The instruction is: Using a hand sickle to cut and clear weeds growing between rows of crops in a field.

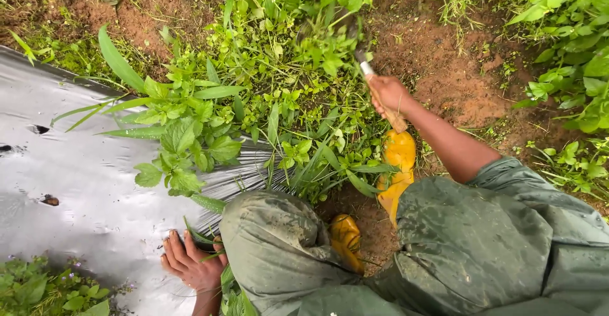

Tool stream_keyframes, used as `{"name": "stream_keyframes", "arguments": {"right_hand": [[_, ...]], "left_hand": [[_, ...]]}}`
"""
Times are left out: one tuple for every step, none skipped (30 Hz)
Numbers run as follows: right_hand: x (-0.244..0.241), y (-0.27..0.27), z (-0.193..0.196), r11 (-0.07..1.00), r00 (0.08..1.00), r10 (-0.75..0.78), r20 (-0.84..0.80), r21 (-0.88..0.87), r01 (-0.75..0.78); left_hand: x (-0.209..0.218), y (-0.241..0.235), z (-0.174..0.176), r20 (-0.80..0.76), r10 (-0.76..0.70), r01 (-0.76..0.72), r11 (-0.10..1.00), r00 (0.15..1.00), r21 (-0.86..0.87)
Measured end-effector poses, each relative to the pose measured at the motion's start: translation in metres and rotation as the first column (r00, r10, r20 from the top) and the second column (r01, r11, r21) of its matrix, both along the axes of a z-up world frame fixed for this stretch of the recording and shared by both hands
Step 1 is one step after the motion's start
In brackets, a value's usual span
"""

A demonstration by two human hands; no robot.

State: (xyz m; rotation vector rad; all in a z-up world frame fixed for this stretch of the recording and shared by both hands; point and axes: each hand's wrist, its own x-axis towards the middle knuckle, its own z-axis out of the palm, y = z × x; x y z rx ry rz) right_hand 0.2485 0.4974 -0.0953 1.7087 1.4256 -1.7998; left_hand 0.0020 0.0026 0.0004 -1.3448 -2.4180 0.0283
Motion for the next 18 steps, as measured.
{"name": "stream_keyframes", "arguments": {"right_hand": [[-0.015,0.006,0.012,1.0,1.0,0.004,-0.002,-0.005,-0.004],[-0.027,0.013,0.024,0.969,0.968,-0.247,0.039,0.016,0.247],[-0.039,0.02,0.037,0.876,0.873,-0.483,0.073,0.047,0.48],[-0.044,0.023,0.04,0.876,0.873,-0.482,0.072,0.049,0.479],[-0.048,0.026,0.044,0.852,0.851,-0.524,0.026,0.03,0.523],[-0.053,0.028,0.047,0.825,0.825,-0.565,-0.019,0.005,0.566],[-0.048,0.017,0.046,0.825,0.825,-0.565,-0.021,0.006,0.565],[-0.043,0.007,0.045,0.934,0.935,-0.356,-0.003,0.022,0.356],[-0.038,-0.003,0.043,0.991,0.992,-0.127,0.019,0.035,0.126],[-0.026,-0.003,0.029,0.992,0.992,-0.125,0.02,0.03,0.124],[-0.013,-0.004,0.013,1.0,0.999,-0.022,-0.046,-0.011,0.021],[-0.001,-0.004,-0.002,0.996,0.99,0.078,-0.117,-0.043,-0.084],[-0.01,-0.002,0.007,0.995,0.99,0.079,-0.116,-0.045,-0.085],[-0.016,0.001,0.016,0.997,0.994,-0.069,-0.079,-0.033,0.067],[-0.023,0.004,0.025,0.976,0.975,-0.217,-0.044,-0.016,0.217],[-0.03,0.009,0.022,0.977,0.976,-0.215,-0.043,-0.016,0.215],[-0.037,0.014,0.02,0.958,0.959,-0.282,-0.005,0.04,0.282],[-0.044,0.019,0.017,0.931,0.934,-0.355,0.028,0.099,0.351]], "left_hand": [[-0.002,-0.002,-0.001,-0.002,0.004,-0.004,1.0,1.0,-0.005],[-0.002,-0.003,-0.002,0.001,0.006,-0.006,1.0,1.0,-0.01],[-0.002,-0.005,-0.003,0.005,0.008,-0.008,1.0,1.0,-0.016],[-0.001,-0.004,-0.003,0.005,0.009,-0.009,1.0,1.0,-0.013],[-0.001,-0.003,-0.003,0.002,0.007,-0.007,1.0,1.0,-0.014],[-0.002,-0.004,-0.002,-0.002,0.004,-0.004,1.0,1.0,-0.016],[-0.003,-0.004,-0.001,-0.004,0.004,-0.004,1.0,1.0,-0.015],[-0.002,-0.003,0.0,-0.001,0.007,-0.007,1.0,1.0,-0.009],[-0.001,-0.003,-0.001,0.002,0.01,-0.01,1.0,1.0,-0.004],[-0.001,-0.002,-0.001,0.003,0.011,-0.011,1.0,1.0,-0.008],[-0.001,-0.002,-0.001,-0.003,0.01,-0.01,1.0,1.0,-0.005],[-0.002,-0.001,-0.003,-0.01,0.008,-0.008,1.0,1.0,0.001],[-0.005,-0.002,-0.003,-0.009,0.009,-0.009,1.0,1.0,-0.001],[-0.004,-0.004,-0.003,0.001,0.009,-0.009,1.0,1.0,-0.002],[-0.003,-0.005,-0.003,0.011,0.01,-0.01,1.0,1.0,-0.003],[-0.003,-0.006,-0.004,0.012,0.012,-0.012,1.0,1.0,-0.003],[-0.002,-0.007,-0.004,0.01,0.012,-0.012,1.0,1.0,-0.002],[-0.003,-0.007,-0.005,0.006,0.007,-0.007,1.0,1.0,-0.001]]}}
